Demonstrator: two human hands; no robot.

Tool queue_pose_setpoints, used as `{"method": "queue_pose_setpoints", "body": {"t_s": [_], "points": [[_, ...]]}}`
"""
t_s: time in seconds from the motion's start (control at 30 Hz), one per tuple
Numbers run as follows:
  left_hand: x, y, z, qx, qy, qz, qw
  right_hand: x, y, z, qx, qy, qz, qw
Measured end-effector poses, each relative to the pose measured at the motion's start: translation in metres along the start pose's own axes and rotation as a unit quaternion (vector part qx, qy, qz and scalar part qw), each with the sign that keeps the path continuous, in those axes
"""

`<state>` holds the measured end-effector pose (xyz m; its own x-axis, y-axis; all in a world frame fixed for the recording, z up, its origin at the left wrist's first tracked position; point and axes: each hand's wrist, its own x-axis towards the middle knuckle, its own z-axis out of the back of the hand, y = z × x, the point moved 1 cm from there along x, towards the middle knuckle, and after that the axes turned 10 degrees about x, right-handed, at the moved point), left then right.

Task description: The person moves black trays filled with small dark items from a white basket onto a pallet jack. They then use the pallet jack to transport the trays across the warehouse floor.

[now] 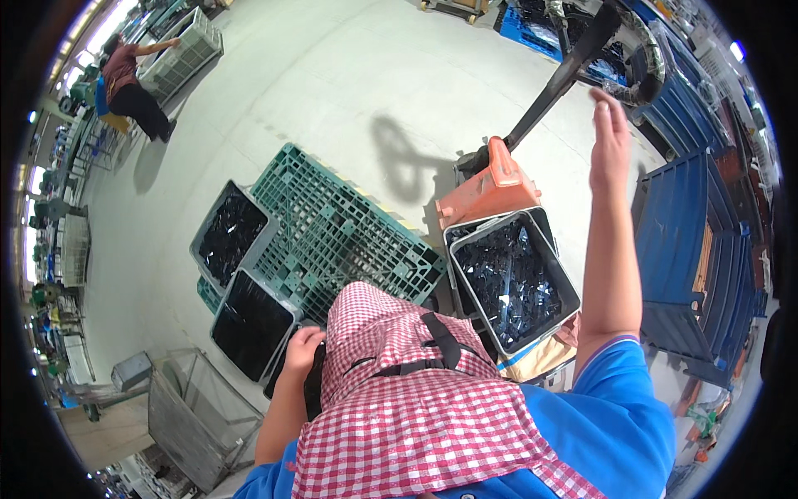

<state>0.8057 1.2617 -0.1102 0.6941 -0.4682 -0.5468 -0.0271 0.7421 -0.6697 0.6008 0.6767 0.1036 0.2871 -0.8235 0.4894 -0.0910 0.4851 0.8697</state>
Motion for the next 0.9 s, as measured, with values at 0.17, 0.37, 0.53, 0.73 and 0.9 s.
{"method": "queue_pose_setpoints", "body": {"t_s": [0.17,0.37,0.53,0.73,0.9], "points": [[0.035,-0.194,0.058,0.074,0.029,-0.189,0.979,0.117,0.018,0.016,-0.366,0.001,0.319,0.874],[0.072,-0.441,0.119,0.026,-0.002,-0.616,0.787,0.260,0.021,0.077,-0.675,-0.079,0.239,0.694],[0.165,-0.542,0.145,0.019,-0.044,-0.752,0.658,0.266,-0.030,0.080,-0.748,-0.025,-0.082,0.658],[0.280,-0.725,0.223,0.040,-0.118,-0.783,0.610,0.230,-0.020,0.088,-0.675,-0.085,-0.120,0.723],[0.305,-0.859,0.321,0.083,-0.277,-0.765,0.575,0.237,-0.029,0.056,-0.663,-0.139,-0.125,0.725]]}}
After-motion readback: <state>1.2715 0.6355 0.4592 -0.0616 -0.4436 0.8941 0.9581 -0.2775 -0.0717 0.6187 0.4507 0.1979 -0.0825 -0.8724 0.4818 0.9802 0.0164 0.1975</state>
